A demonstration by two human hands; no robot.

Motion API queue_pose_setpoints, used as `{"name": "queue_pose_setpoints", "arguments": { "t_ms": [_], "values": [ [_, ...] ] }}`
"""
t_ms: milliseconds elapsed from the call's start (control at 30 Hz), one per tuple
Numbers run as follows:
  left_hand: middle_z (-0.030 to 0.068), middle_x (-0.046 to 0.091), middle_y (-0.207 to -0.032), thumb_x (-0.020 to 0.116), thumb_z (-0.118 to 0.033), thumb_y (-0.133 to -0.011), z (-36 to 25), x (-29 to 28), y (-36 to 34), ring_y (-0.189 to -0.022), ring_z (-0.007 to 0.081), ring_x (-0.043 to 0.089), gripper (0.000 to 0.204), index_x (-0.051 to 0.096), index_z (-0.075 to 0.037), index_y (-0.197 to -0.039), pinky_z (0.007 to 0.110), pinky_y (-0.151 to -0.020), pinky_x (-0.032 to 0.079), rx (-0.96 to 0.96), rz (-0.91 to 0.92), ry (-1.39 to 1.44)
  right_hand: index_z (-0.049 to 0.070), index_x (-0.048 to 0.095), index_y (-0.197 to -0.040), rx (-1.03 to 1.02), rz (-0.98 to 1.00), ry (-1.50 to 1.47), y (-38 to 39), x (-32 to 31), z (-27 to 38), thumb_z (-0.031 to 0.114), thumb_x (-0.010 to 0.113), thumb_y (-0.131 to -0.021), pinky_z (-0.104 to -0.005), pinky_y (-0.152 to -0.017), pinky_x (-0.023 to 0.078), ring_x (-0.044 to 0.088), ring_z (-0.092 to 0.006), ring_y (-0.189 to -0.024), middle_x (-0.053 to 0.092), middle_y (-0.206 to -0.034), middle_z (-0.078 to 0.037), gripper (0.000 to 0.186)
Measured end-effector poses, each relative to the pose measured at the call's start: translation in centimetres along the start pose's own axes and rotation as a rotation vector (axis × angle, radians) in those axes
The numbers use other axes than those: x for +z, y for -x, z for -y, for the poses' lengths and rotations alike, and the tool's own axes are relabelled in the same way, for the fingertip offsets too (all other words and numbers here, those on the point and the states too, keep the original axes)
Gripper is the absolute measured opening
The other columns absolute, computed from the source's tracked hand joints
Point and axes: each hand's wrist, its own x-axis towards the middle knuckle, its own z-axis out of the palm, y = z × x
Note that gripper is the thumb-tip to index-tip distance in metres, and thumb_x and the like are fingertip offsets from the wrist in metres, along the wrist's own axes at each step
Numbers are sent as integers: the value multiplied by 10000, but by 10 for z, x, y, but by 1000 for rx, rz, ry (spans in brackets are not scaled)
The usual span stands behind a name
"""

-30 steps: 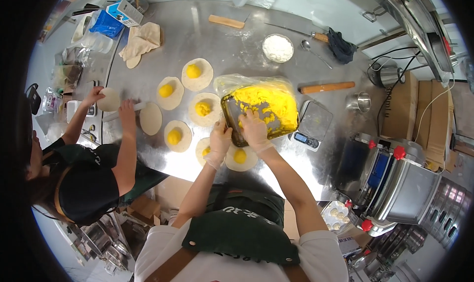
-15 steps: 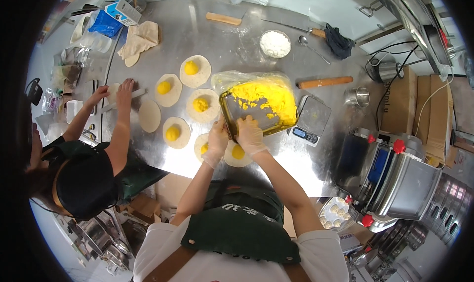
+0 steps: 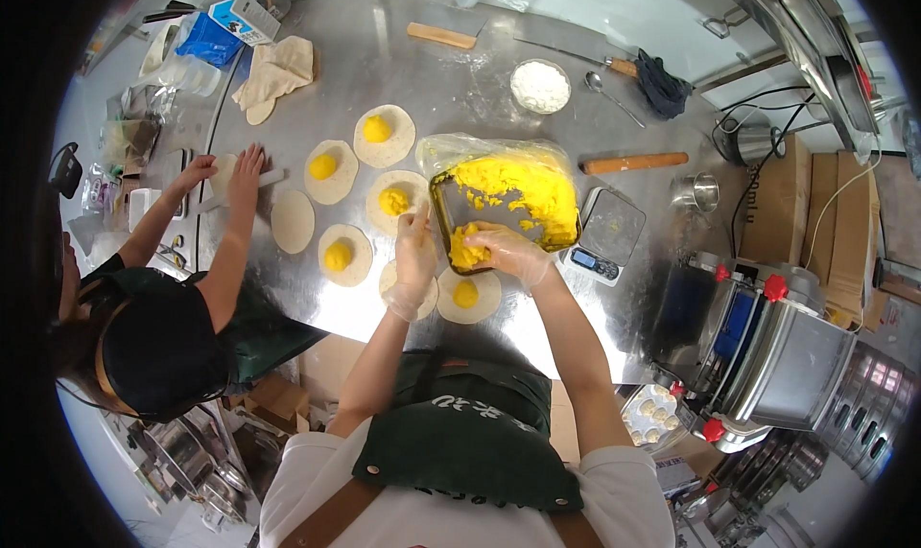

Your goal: Measure yellow filling and place it on dough circles to prepare pastries.

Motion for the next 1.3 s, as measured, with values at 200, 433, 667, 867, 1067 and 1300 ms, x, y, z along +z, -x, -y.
{"name": "queue_pose_setpoints", "arguments": {
  "t_ms": [200,433,667,867,1067,1300],
  "values": [
    [99,535,-1282,668,-278,-919,-34,27,-7,-1117,205,562,544,467,-37,-1364,305,-887,494,-367,233,1249,51,469,-1309,-279,-56,-322,25,5,12,228,498,-994,-445,-967,474,531,-232,-1176,539,-1257,-94,362],
    [54,643,-1078,672,-205,-904,-66,30,-18,-1025,155,604,360,563,-70,-1219,297,-813,528,-594,392,1262,-1,352,-1406,-335,1,-373,64,14,18,326,472,-1003,-468,-1035,416,455,-273,-1279,439,-1405,-154,533],
    [51,639,-1104,601,-266,-957,-47,43,-15,-1017,161,617,304,581,-87,-1202,314,-847,521,-598,358,1400,-73,463,-1330,-438,-299,-55,60,15,-3,127,533,-960,-406,-997,468,601,-286,-1134,564,-1302,-192,426],
    [47,627,-1120,537,-332,-991,-63,30,-16,-1003,150,616,327,588,-84,-1198,293,-842,518,-700,297,1569,-72,583,-1162,-800,-718,1179,58,35,-6,-32,494,-838,-401,-902,498,611,-358,-1030,606,-1187,-216,338],
    [50,643,-1031,544,-195,-976,-66,27,-14,-920,138,623,240,599,-91,-1185,282,-821,519,-649,318,1384,44,619,-1102,-851,-833,1484,55,38,-2,-3,545,-775,-421,-808,501,607,-313,-929,625,-978,-151,338],
    [83,555,-1249,464,-300,-1018,-73,30,-7,-1175,179,536,364,483,-94,-1318,348,-957,481,-781,559,1694,10,642,-1050,-1111,-684,1032,29,24,9,75,507,-928,-407,-996,433,601,-342,-1061,652,-1064,-170,194]
  ]
}}
